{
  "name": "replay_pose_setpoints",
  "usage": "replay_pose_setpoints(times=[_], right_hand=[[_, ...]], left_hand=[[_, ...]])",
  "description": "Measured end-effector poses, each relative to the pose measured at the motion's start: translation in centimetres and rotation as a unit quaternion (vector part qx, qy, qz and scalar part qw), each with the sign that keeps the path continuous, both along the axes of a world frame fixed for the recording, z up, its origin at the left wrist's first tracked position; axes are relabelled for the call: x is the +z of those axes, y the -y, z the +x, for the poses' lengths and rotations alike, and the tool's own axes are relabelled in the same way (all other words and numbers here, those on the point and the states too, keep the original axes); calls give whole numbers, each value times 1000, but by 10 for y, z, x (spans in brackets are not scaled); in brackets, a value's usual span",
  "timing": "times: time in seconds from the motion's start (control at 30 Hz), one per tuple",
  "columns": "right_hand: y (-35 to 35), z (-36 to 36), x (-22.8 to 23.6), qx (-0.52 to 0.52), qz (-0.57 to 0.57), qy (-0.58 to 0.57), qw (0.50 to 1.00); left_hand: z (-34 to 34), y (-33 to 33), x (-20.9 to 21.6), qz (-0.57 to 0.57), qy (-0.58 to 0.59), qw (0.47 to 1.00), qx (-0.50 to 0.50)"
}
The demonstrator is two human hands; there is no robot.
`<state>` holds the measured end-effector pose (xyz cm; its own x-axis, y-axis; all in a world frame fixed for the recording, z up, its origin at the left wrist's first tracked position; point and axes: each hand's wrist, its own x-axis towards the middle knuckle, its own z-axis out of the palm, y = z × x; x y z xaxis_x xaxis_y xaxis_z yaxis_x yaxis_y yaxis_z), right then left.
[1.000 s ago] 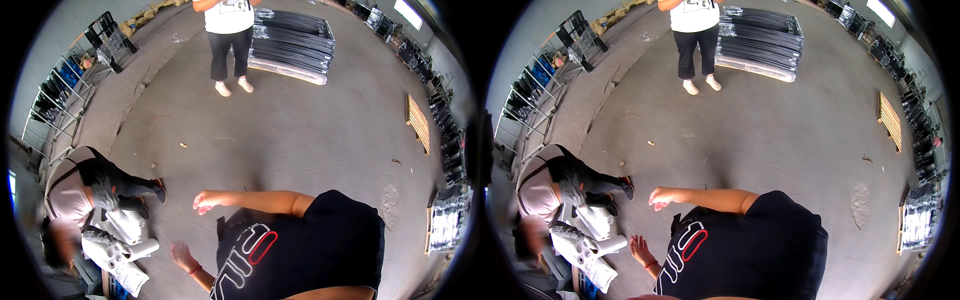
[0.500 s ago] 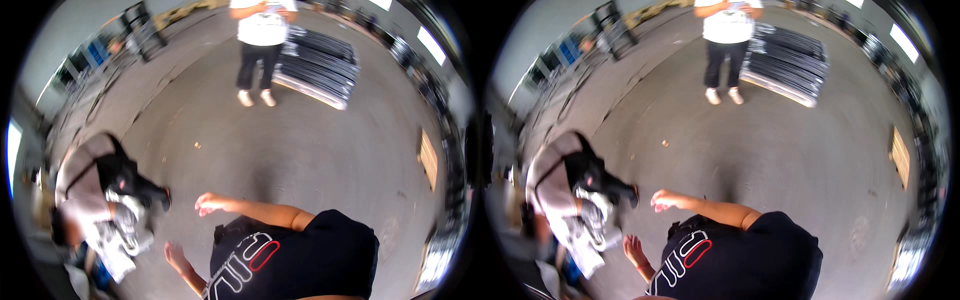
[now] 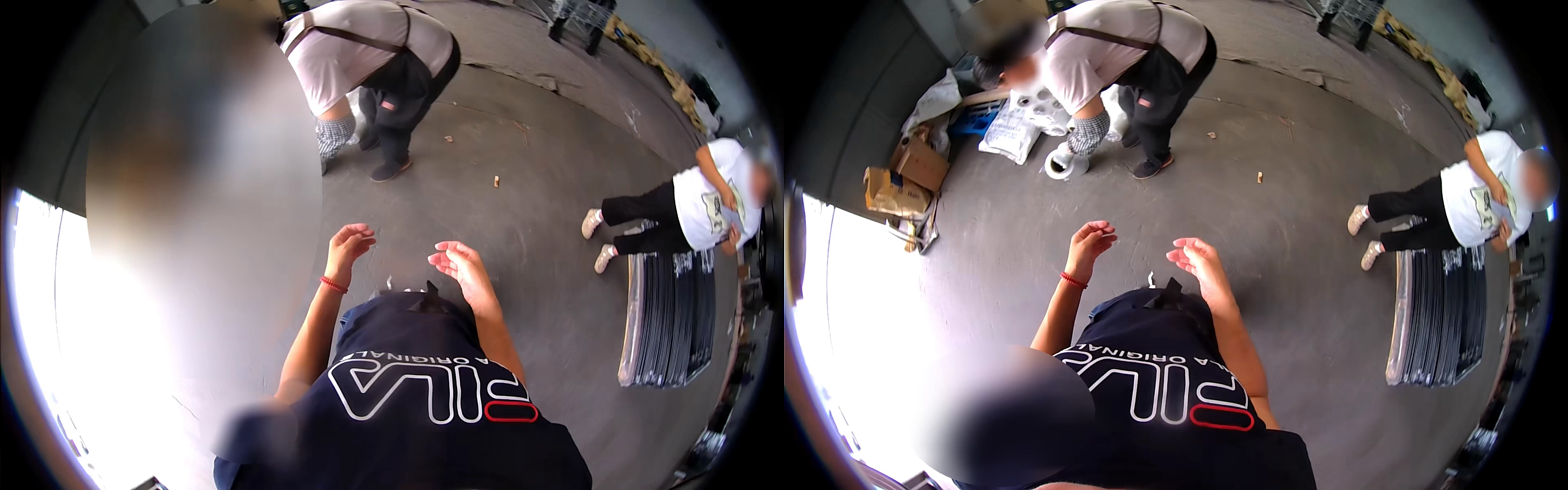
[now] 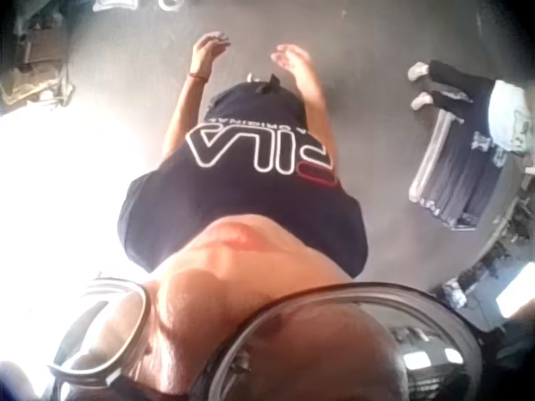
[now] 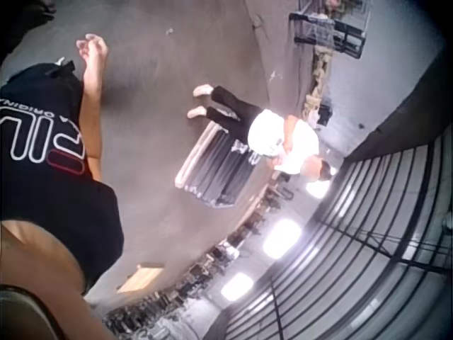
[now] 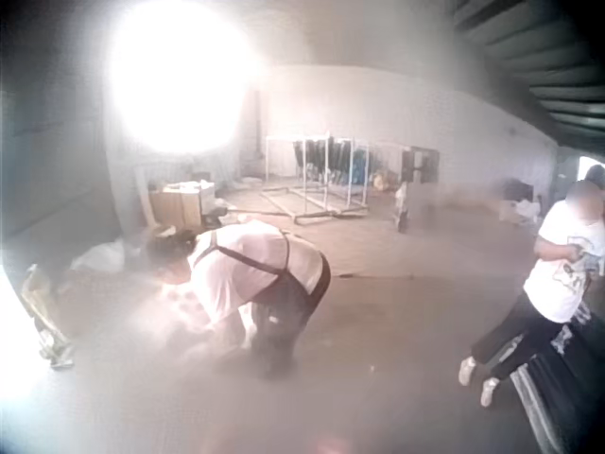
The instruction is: The person stacks multiple black metal chairs wrapped in plastic onto a wooden pallet. They lift and place the chairs one by one, aligning them into a neat pile.
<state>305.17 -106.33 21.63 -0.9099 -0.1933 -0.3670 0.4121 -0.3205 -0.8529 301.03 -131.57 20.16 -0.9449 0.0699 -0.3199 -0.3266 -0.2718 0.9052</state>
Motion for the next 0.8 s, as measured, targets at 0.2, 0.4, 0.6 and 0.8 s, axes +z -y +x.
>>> replay_pose_setpoints(times=[0.2, 0.4, 0.6, 0.8], right_hand=[[0, 3, -1, 28, 10, 12, 999], [-4, -8, -5, 62, 13, 9, 998], [10, -34, -2, 137, 76, 12, 988], [68, -115, -13, 100, 42, 55, 993]], left_hand=[[16, 7, -4, 5, 13, 999, 37], [17, 15, -1, 2, -10, 998, 68], [5, 35, -9, -17, 71, 997, 32], [-47, 38, -74, 139, 125, 982, 33]])
